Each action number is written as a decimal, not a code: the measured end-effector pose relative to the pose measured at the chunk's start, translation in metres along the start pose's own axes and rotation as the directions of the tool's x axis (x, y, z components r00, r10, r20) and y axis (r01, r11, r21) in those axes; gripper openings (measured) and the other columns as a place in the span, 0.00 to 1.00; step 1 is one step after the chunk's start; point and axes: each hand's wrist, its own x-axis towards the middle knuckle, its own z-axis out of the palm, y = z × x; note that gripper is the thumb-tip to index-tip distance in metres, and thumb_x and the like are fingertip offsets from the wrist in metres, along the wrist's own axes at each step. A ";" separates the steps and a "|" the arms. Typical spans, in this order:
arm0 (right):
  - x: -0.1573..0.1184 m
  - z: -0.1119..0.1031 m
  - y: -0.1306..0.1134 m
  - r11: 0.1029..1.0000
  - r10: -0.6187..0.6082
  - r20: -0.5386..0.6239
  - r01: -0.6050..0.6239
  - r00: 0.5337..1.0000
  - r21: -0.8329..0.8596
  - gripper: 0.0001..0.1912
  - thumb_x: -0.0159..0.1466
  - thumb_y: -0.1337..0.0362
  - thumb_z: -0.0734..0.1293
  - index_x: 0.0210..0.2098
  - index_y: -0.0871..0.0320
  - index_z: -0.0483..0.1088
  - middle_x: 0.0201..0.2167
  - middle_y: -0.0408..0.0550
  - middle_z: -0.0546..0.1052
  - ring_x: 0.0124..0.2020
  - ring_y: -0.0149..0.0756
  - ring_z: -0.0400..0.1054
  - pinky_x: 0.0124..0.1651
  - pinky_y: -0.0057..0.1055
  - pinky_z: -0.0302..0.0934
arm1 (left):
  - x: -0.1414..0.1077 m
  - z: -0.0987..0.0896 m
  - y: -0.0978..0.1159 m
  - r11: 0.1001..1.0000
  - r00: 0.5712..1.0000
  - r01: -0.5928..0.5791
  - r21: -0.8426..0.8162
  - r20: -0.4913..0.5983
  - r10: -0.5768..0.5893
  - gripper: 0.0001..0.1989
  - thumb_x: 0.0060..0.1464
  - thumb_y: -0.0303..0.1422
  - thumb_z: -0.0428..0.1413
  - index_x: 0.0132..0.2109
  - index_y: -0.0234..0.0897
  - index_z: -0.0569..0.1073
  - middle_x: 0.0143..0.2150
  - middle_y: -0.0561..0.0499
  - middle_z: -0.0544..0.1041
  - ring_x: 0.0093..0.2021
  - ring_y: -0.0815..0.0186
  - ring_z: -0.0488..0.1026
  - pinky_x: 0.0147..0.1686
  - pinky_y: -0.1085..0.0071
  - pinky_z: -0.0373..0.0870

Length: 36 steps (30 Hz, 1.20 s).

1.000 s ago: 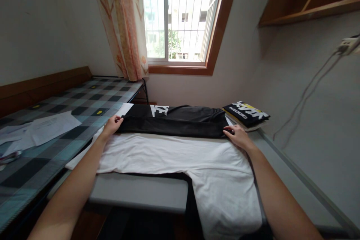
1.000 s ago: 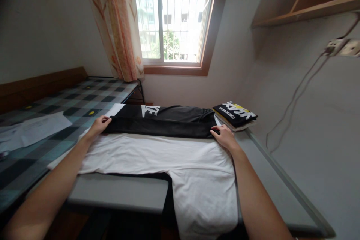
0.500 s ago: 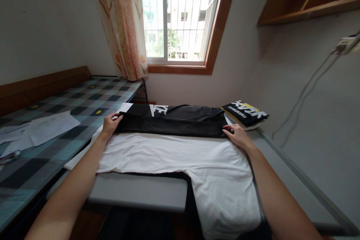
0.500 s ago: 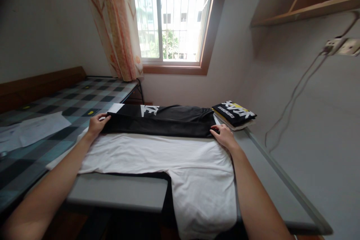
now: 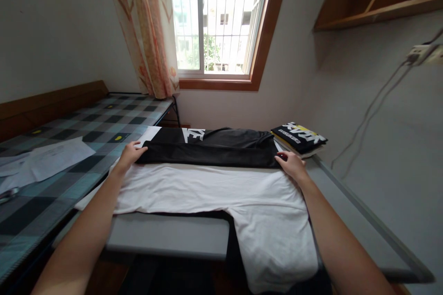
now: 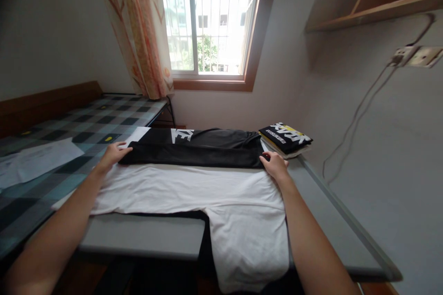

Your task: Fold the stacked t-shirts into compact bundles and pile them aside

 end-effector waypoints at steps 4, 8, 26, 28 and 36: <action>0.000 0.005 0.000 0.998 0.048 -0.042 -0.050 0.998 -0.040 0.17 0.57 0.51 0.65 0.37 0.54 0.79 0.39 0.55 0.80 0.46 0.54 0.71 0.46 0.47 0.59 | 0.003 -0.001 -0.005 0.979 0.995 -0.041 0.197 0.096 0.022 0.15 0.39 0.39 0.62 0.34 0.33 0.77 0.33 0.41 0.81 0.41 0.50 0.79 0.40 0.65 0.72; -0.001 0.007 -0.001 0.997 0.067 -0.090 -0.071 0.994 -0.036 0.16 0.56 0.50 0.66 0.34 0.53 0.78 0.36 0.54 0.81 0.43 0.53 0.71 0.45 0.47 0.59 | 0.001 0.004 -0.001 0.982 0.994 -0.108 0.156 0.050 0.101 0.16 0.42 0.37 0.59 0.39 0.35 0.76 0.36 0.43 0.81 0.39 0.53 0.79 0.38 0.66 0.73; -0.006 -0.002 -0.014 0.989 0.040 -0.139 -0.019 0.990 0.147 0.17 0.57 0.57 0.62 0.39 0.53 0.78 0.38 0.53 0.81 0.45 0.51 0.71 0.53 0.51 0.54 | -0.004 0.002 0.004 0.942 0.972 -0.210 0.263 -0.047 0.230 0.19 0.54 0.33 0.49 0.52 0.36 0.71 0.37 0.45 0.79 0.38 0.58 0.77 0.37 0.70 0.69; -0.005 -0.002 -0.013 0.988 0.038 -0.178 -0.010 0.983 0.155 0.17 0.57 0.56 0.62 0.40 0.54 0.79 0.38 0.54 0.81 0.45 0.51 0.71 0.54 0.51 0.55 | -0.003 0.003 0.003 0.949 0.979 -0.183 0.259 -0.039 0.199 0.15 0.52 0.33 0.50 0.46 0.36 0.74 0.36 0.45 0.79 0.38 0.58 0.77 0.37 0.70 0.69; -0.003 0.004 -0.008 0.992 -0.005 -0.026 0.008 1.000 0.124 0.20 0.57 0.57 0.64 0.45 0.51 0.79 0.42 0.52 0.81 0.46 0.52 0.72 0.54 0.54 0.57 | -0.004 0.010 -0.002 0.932 0.985 -0.159 0.325 -0.010 0.172 0.12 0.52 0.34 0.52 0.40 0.39 0.78 0.36 0.45 0.81 0.39 0.56 0.78 0.37 0.70 0.69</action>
